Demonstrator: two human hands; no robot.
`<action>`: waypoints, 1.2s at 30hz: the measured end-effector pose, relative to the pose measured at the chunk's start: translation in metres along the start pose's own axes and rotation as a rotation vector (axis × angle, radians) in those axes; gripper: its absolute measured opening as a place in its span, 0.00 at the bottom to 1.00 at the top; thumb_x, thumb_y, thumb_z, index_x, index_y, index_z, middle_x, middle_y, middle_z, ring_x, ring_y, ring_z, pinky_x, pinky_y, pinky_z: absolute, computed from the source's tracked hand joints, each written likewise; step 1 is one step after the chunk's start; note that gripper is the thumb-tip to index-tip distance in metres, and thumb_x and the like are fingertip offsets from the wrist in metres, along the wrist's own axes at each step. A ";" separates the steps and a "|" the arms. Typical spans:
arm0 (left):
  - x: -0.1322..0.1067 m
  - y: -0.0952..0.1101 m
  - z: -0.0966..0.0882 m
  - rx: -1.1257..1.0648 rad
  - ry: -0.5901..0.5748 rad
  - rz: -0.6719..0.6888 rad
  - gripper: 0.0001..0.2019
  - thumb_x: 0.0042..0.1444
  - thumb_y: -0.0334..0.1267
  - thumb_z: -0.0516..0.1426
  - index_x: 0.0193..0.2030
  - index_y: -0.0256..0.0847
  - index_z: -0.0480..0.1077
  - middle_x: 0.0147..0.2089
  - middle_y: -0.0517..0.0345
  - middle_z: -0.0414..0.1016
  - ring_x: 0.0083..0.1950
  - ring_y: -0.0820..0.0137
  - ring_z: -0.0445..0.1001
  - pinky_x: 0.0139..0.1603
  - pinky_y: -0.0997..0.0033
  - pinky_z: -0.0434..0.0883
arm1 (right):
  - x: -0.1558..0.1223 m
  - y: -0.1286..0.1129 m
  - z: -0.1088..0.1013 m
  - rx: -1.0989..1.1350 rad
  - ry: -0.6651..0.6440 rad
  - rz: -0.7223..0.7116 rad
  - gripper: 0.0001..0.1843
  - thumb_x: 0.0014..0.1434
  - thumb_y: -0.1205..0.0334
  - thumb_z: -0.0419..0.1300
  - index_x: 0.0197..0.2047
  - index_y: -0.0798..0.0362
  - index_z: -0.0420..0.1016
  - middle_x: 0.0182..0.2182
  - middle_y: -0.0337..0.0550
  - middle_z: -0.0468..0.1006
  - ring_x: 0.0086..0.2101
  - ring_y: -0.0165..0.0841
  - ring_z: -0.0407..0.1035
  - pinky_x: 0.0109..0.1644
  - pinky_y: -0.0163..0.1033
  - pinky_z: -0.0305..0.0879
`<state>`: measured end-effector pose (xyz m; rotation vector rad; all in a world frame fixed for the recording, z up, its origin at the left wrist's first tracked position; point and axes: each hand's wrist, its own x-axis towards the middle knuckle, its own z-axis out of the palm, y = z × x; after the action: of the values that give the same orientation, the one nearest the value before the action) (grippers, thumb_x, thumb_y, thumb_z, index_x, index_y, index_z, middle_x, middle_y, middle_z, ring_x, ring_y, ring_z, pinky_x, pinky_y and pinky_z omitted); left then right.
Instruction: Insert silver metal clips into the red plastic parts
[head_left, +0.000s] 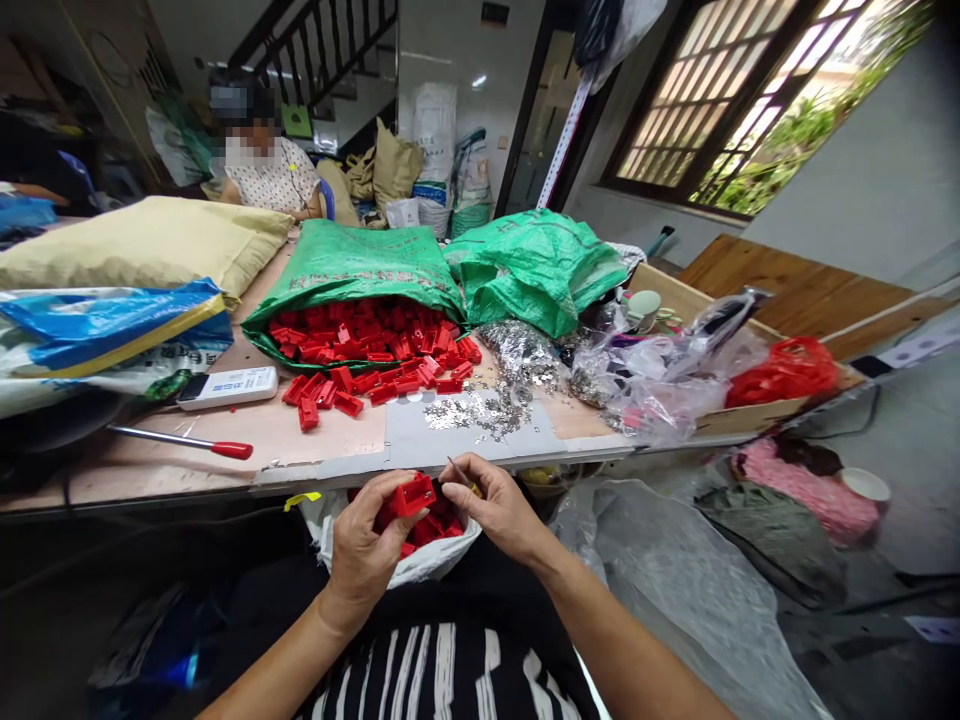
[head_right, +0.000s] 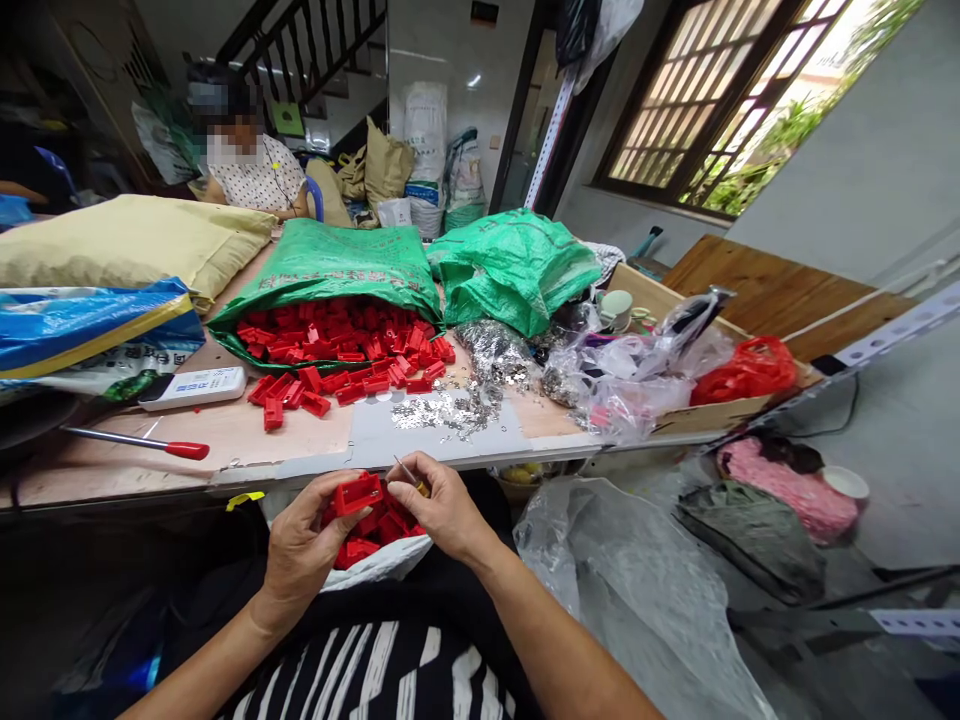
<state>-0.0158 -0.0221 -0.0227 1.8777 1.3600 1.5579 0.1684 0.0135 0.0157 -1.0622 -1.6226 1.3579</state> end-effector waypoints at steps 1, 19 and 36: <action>0.001 0.001 0.000 0.004 0.000 0.020 0.12 0.55 0.36 0.61 0.47 0.42 0.72 0.45 0.52 0.79 0.47 0.64 0.78 0.49 0.63 0.75 | 0.000 0.001 0.002 -0.026 -0.004 0.006 0.13 0.57 0.52 0.61 0.34 0.54 0.69 0.26 0.35 0.67 0.26 0.26 0.60 0.31 0.32 0.58; -0.003 -0.004 0.004 -0.037 -0.143 0.053 0.14 0.54 0.30 0.60 0.48 0.42 0.71 0.44 0.53 0.79 0.45 0.65 0.78 0.46 0.66 0.76 | 0.006 0.029 0.011 0.203 -0.139 0.168 0.22 0.50 0.47 0.65 0.32 0.52 0.59 0.23 0.29 0.60 0.22 0.23 0.52 0.24 0.29 0.49; 0.002 -0.013 -0.003 -0.405 -0.222 -0.230 0.12 0.48 0.37 0.64 0.42 0.41 0.76 0.43 0.49 0.82 0.57 0.55 0.72 0.60 0.49 0.66 | 0.006 0.032 0.012 0.605 -0.297 0.371 0.27 0.42 0.54 0.72 0.35 0.51 0.58 0.23 0.27 0.62 0.17 0.18 0.51 0.20 0.28 0.42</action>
<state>-0.0239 -0.0153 -0.0302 1.5358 1.0299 1.3439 0.1592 0.0179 -0.0175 -0.8341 -1.1001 2.1622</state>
